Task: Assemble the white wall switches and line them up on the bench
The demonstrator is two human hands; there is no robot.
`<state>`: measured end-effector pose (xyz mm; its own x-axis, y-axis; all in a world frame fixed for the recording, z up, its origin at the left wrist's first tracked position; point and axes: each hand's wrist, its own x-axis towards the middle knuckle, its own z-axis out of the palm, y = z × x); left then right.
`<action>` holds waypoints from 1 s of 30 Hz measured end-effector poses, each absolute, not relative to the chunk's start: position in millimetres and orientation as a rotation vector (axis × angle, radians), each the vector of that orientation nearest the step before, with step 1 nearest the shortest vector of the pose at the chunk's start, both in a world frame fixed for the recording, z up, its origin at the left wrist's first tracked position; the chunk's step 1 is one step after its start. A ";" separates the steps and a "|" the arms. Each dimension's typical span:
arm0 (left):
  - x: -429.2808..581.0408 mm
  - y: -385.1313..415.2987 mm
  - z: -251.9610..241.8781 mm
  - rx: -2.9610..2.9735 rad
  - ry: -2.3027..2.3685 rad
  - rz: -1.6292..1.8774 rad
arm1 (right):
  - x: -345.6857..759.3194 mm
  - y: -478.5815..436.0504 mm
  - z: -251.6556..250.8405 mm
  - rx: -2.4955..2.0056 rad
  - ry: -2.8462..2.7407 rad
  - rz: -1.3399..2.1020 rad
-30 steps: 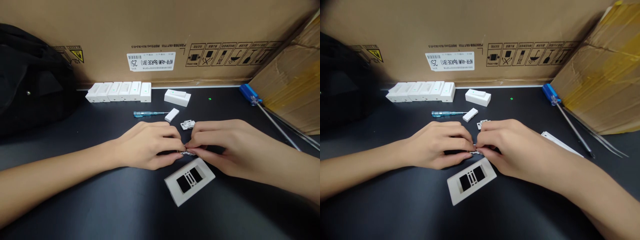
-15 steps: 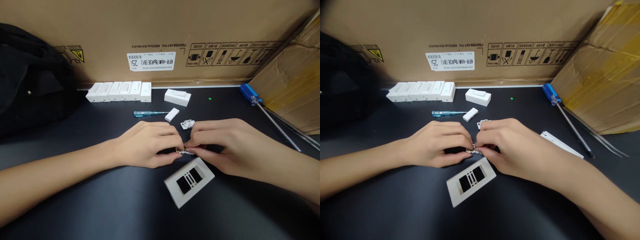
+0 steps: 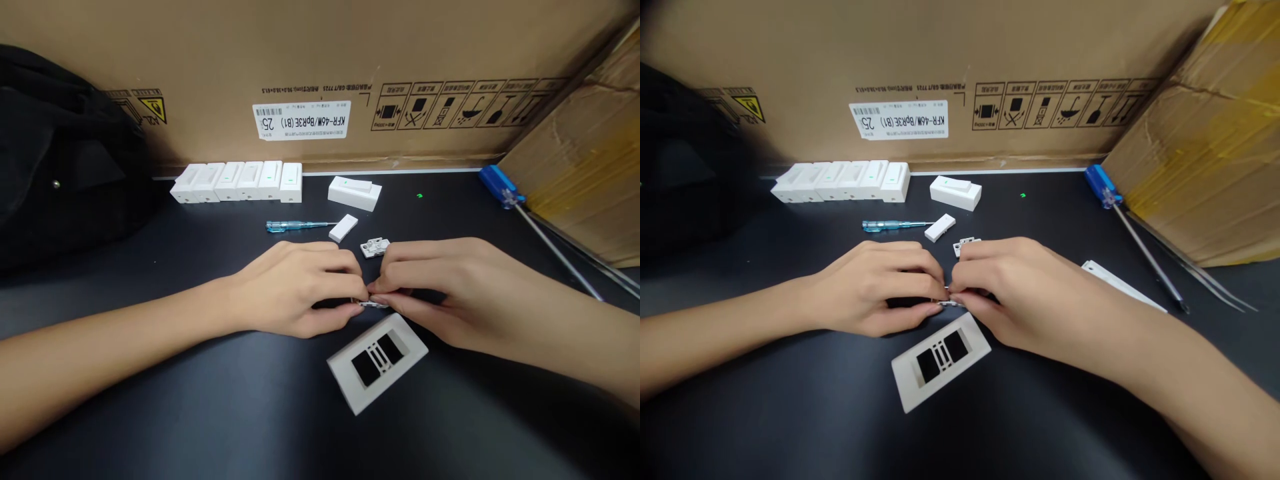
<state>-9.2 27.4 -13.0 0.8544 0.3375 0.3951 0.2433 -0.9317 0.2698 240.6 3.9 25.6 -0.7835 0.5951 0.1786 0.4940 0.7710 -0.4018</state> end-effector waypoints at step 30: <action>-11.3 30.0 -13.0 2.634 0.421 0.681 | 246.3 5.3 22.5 -0.633 -2.721 0.295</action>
<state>-11.3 30.0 -13.0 0.8372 0.3755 0.3977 0.1880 -0.8803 0.4356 246.3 5.3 22.5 -0.8464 0.4589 0.2701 0.3904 0.8797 -0.2713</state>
